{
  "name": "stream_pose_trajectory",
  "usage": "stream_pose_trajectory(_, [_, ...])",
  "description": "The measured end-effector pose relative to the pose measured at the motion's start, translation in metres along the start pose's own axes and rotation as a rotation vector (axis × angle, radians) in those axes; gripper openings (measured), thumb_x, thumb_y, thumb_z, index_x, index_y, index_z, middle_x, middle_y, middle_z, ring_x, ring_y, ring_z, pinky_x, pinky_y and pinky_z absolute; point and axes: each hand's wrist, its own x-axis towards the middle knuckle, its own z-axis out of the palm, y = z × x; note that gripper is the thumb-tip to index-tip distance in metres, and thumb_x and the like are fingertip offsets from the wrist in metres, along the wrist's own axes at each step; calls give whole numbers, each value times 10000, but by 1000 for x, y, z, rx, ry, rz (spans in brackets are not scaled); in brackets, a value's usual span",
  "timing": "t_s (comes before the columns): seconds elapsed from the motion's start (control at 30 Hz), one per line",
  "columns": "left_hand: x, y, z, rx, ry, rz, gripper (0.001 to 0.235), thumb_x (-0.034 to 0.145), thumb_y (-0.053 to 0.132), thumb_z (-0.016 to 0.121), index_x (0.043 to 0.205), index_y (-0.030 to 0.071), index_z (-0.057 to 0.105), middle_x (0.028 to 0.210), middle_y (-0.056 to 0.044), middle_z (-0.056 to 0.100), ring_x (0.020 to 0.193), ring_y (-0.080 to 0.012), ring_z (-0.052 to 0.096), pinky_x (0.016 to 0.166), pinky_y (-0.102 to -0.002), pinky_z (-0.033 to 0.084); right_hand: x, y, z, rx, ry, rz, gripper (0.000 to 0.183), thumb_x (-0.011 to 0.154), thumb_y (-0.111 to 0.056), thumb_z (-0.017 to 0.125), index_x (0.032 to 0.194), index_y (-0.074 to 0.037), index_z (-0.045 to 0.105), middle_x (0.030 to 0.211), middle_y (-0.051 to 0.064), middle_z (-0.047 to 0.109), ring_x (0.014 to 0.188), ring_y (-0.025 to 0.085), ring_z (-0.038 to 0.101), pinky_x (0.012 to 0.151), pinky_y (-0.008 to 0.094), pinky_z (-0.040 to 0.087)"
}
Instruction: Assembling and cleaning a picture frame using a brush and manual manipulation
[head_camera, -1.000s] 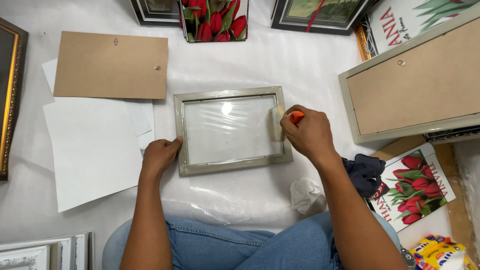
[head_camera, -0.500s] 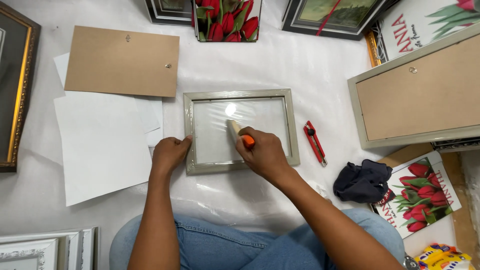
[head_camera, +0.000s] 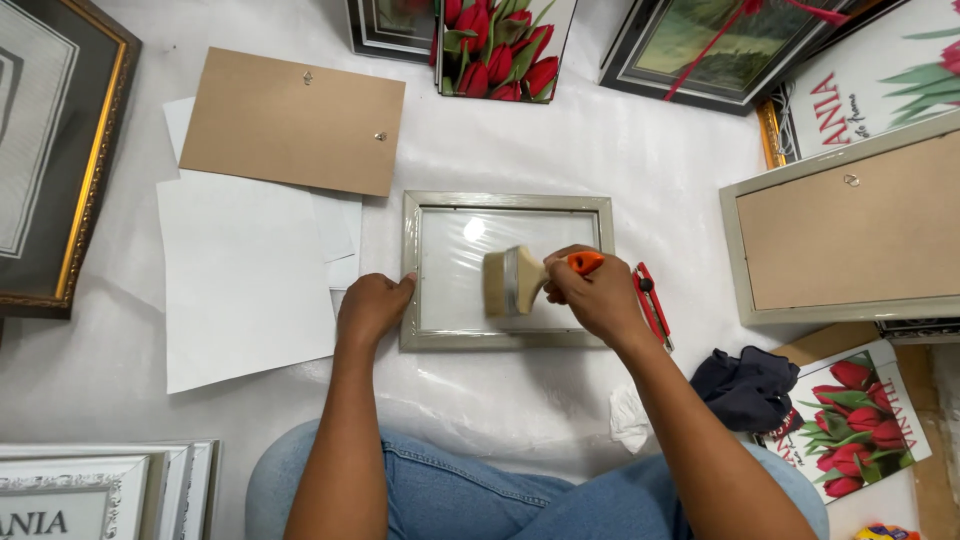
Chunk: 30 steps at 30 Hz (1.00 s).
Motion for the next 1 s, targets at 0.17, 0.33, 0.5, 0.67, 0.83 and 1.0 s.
stream_pose_trajectory(0.17, [-7, 7, -4, 13, -25, -10, 550, 919, 462, 563, 850, -34, 791, 791, -257, 736, 893, -468, 728, 728, -503, 554, 2, 5, -3, -265, 347, -319, 176, 921, -259, 635, 970, -154, 767, 609, 163, 652, 622, 352, 697, 622, 414, 536])
stream_pose_trajectory(0.33, [-2, 13, -6, 82, -48, -21, 573, 906, 479, 562, 893, -47, 788, 860, -270, 742, 976, -489, 719, 780, -524, 559, 14, -4, 42, 133, 277, -258, 187, 890, -280, 672, 935, -135, 781, 642, 124, 710, 637, 229, 734, 683, 335, 568])
stream_pose_trajectory(0.5, [-1, 9, -5, 63, -66, -19, 535, 920, 442, 550, 816, -19, 801, 787, -266, 729, 903, -484, 728, 754, -502, 554, 28, -16, 69, 183, 47, -90, 260, 870, -341, 695, 1044, -183, 805, 669, 104, 739, 679, 213, 745, 684, 330, 584])
stream_pose_trajectory(0.67, [-7, 14, -11, 52, -74, -14, 551, 902, 464, 555, 835, -24, 802, 817, -267, 735, 929, -478, 726, 755, -505, 550, 55, 32, 13, 3, 100, -73, 260, 847, -369, 693, 1027, -216, 800, 618, 77, 721, 679, 199, 729, 700, 322, 539])
stream_pose_trajectory(0.83, [-3, 11, -9, 78, -87, -21, 598, 891, 511, 548, 892, -30, 803, 878, -273, 745, 994, -494, 712, 796, -521, 550, 35, 54, -63, -244, 321, -94, 229, 917, -318, 663, 1055, -200, 801, 763, 202, 723, 770, 373, 721, 731, 430, 544])
stream_pose_trajectory(1.0, [0, 9, -5, 73, -63, -17, 589, 889, 519, 553, 869, -9, 812, 821, -250, 748, 971, -487, 718, 800, -505, 551, 8, 37, -55, -77, 288, -128, 236, 905, -351, 695, 1075, -226, 800, 756, 128, 737, 814, 262, 707, 774, 387, 539])
